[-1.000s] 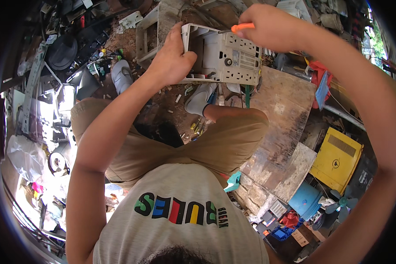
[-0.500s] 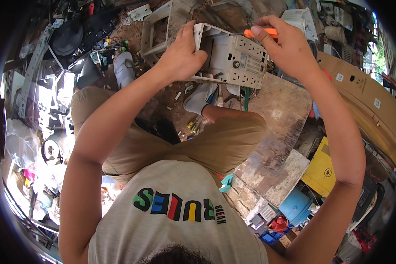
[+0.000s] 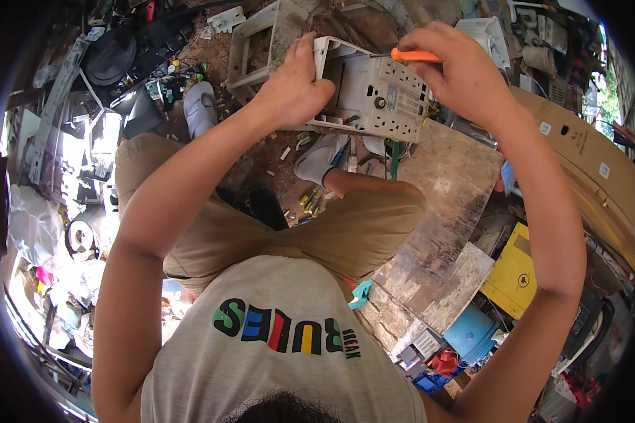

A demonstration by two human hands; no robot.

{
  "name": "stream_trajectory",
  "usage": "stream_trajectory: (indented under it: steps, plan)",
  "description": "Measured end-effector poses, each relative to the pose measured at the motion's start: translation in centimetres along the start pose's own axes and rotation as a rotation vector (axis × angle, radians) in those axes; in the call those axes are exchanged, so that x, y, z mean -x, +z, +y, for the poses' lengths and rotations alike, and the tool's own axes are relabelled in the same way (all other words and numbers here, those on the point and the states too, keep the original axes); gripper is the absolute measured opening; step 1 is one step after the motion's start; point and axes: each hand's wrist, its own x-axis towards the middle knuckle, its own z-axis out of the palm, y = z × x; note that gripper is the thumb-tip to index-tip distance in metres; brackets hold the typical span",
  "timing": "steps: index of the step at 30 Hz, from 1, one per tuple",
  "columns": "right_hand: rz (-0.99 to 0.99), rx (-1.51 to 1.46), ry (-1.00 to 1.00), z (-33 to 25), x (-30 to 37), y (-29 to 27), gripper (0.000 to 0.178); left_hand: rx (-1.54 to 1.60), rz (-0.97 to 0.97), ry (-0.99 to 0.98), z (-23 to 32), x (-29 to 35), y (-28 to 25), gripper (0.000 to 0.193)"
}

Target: The person removes the outer casing of a white electronic device using a screwdriver, prying the plastic panels apart to reveal internal circuit boards and wiring.

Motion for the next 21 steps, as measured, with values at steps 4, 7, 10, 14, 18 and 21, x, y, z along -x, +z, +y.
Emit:
stream_trajectory:
  steps: [4, 7, 10, 14, 18, 21]
  plan:
    - [-0.017, -0.197, 0.462, -0.7, 0.7, -0.2, 0.043, 0.013, -0.001, 0.015, -0.3, 0.1, 0.0, 0.09]
    - [-0.251, -0.022, 0.625, -0.4, -0.1, -1.8, 0.058, -0.001, 0.018, 0.03, -0.4, 0.1, 0.1, 0.09]
    - [-0.491, -0.208, 0.757, -1.9, -1.9, -3.1, 0.037, 0.007, 0.017, 0.021, -0.2, 0.0, 0.0, 0.09]
    - [-0.159, 0.054, 0.186, 0.0, -0.5, -1.8, 0.029, 0.015, 0.011, 0.003, 0.0, -0.2, 0.0, 0.09]
    - [-0.047, 0.208, -0.132, 1.0, -0.4, -1.5, 0.031, 0.007, 0.005, -0.004, 0.0, -0.2, 0.0, 0.09]
    - [-0.07, -0.021, 0.155, -0.9, 0.1, -1.4, 0.04, 0.001, 0.001, -0.005, 0.1, 0.0, 0.0, 0.09]
